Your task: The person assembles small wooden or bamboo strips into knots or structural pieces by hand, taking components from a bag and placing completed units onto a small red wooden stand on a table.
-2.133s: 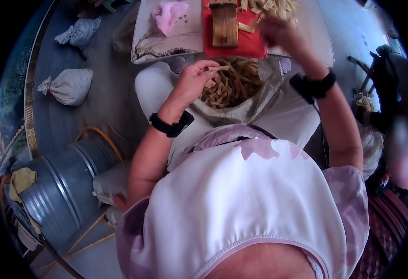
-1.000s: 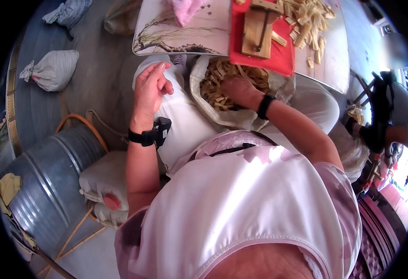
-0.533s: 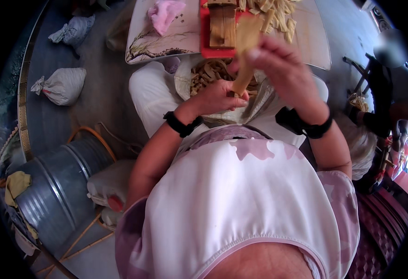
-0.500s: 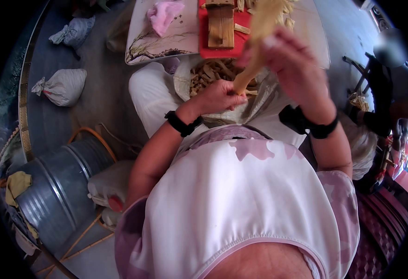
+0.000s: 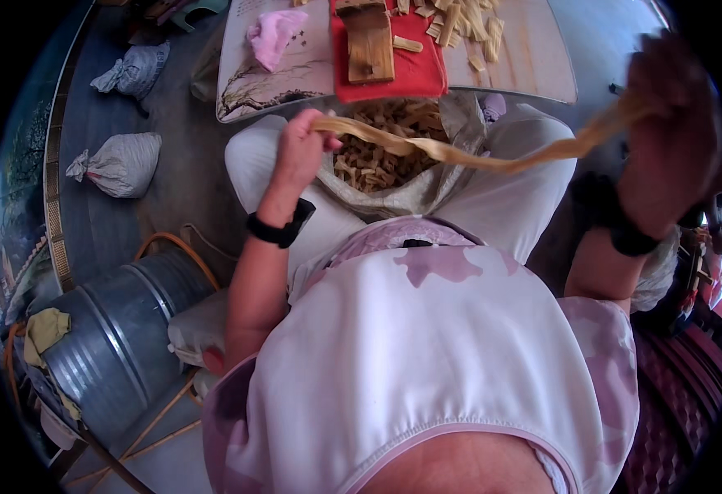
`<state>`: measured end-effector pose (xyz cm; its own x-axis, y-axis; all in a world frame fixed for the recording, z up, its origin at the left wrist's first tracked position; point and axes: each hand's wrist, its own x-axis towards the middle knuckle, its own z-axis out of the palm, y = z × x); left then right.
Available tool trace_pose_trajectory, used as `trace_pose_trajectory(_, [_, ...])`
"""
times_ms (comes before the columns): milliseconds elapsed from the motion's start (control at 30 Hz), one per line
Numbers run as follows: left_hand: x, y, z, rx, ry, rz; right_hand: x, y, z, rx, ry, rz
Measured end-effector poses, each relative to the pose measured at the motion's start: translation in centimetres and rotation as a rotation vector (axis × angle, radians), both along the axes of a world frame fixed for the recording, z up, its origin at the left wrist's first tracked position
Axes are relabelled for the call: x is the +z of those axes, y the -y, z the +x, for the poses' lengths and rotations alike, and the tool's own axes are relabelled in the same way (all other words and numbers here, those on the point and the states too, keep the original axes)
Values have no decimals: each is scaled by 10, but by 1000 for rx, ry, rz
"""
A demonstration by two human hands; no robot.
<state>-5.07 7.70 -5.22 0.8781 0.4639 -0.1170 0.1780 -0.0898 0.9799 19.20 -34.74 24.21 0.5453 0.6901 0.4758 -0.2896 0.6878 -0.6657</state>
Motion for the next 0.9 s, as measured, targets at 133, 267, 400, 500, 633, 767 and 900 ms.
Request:
trace_pose_trajectory(133, [136, 17, -16, 184, 314, 176, -75, -25, -13, -232, -58, -282])
trace_pose_trajectory(267, [183, 28, -30, 184, 604, 234, -112, -55, -35, -561, 158, -516])
trace_pose_trajectory(400, [109, 42, -26, -366, 55, 625, -110, -107, -68, -560, 266, -542])
trace_pose_trajectory(500, [66, 47, -31, -442, -154, 539, -128, -128, -85, -527, 258, -646])
trace_pose_trajectory(633, [91, 70, -10, -395, -211, -235, -163, -145, -97, -513, 316, -678])
trace_pose_trajectory(767, [95, 81, 4, -203, -15, -891, -168, -156, -123, -406, 364, -686])
trace_pose_trajectory(900, [87, 77, 12, -59, 32, -1112, -166, -159, -128, -334, 352, -673])
